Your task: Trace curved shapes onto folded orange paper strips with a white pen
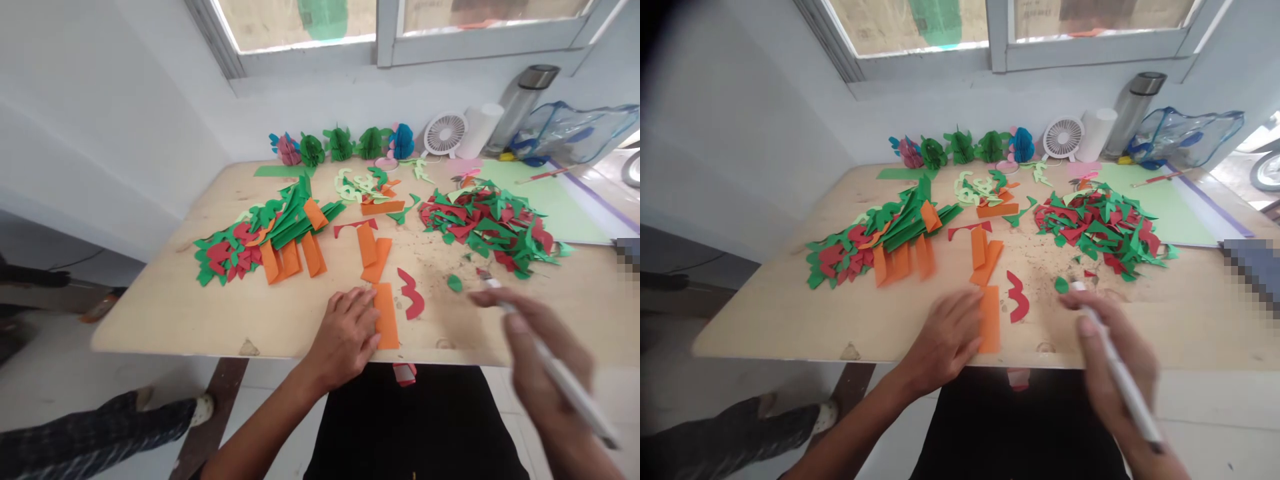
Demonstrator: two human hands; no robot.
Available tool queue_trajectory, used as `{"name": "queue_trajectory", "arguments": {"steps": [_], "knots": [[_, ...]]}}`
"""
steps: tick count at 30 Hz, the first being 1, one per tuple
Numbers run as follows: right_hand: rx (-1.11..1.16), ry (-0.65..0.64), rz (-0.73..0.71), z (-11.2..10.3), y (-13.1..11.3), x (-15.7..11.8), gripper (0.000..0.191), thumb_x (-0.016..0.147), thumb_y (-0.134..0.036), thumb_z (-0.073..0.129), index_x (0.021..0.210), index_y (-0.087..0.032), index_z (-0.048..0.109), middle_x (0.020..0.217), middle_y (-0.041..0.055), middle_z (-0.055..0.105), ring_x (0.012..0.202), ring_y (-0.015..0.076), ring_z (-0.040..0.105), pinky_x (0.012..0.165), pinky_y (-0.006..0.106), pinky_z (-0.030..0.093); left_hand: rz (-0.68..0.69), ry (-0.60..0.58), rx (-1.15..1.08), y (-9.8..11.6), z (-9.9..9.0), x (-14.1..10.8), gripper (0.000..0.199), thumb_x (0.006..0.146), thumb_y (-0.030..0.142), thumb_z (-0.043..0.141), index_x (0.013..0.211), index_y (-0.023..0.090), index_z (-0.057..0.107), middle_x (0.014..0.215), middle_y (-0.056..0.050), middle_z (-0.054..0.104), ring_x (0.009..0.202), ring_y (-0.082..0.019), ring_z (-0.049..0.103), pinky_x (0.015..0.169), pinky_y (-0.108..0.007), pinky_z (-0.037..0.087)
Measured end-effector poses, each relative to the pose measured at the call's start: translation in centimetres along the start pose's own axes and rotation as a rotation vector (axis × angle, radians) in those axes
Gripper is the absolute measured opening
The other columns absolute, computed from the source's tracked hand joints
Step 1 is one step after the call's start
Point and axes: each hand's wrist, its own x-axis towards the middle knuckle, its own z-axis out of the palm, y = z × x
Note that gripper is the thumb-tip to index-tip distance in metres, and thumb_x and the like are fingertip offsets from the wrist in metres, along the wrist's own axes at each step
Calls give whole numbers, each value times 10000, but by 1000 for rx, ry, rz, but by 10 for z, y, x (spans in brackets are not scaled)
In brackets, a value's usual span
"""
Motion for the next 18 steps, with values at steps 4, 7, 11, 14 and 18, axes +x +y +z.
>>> {"name": "queue_trajectory", "arguments": {"steps": [4, 7, 11, 14, 18], "knots": [[164, -180, -51, 47, -19, 0, 268, 988, -359, 432, 1117, -251, 641, 982, 48, 764, 932, 218, 721, 792, 357, 585, 9, -64, -15, -5, -3, 2, 251, 881, 270, 562, 1103, 169, 620, 1466, -153, 494, 1356, -341, 412, 1072, -557, 359], [195, -254, -55, 69, -22, 1, 299, 990, -350, 415, 1169, -227, 620, 984, 57, 772, 909, 204, 730, 794, 340, 586, 10, -83, -50, -8, -4, 3, 312, 887, 279, 560, 1177, 170, 600, 1470, -161, 483, 1366, -339, 400, 1086, -573, 335], [192, -297, -71, 74, -22, -1, 310, 999, -352, 393, 1159, -214, 619, 1015, 66, 768, 896, 193, 736, 772, 318, 590, 14, -84, -81, -10, -4, 2, 332, 897, 293, 550, 1199, 164, 594, 1468, -172, 479, 1373, -348, 387, 1098, -590, 313], [146, -277, -116, 72, -22, -3, 288, 996, -323, 396, 1151, -218, 615, 1019, 60, 767, 921, 199, 732, 793, 330, 584, 14, -71, -84, -9, -4, 2, 308, 905, 296, 545, 1175, 160, 601, 1481, -173, 466, 1371, -349, 391, 1109, -580, 310], [32, -195, -169, 68, -15, -4, 270, 979, -272, 429, 1183, -229, 600, 1053, 71, 754, 990, 232, 712, 840, 374, 559, 14, -60, -72, -8, -5, 1, 285, 897, 296, 549, 1141, 163, 614, 1473, -166, 481, 1359, -351, 406, 1103, -580, 322]]}}
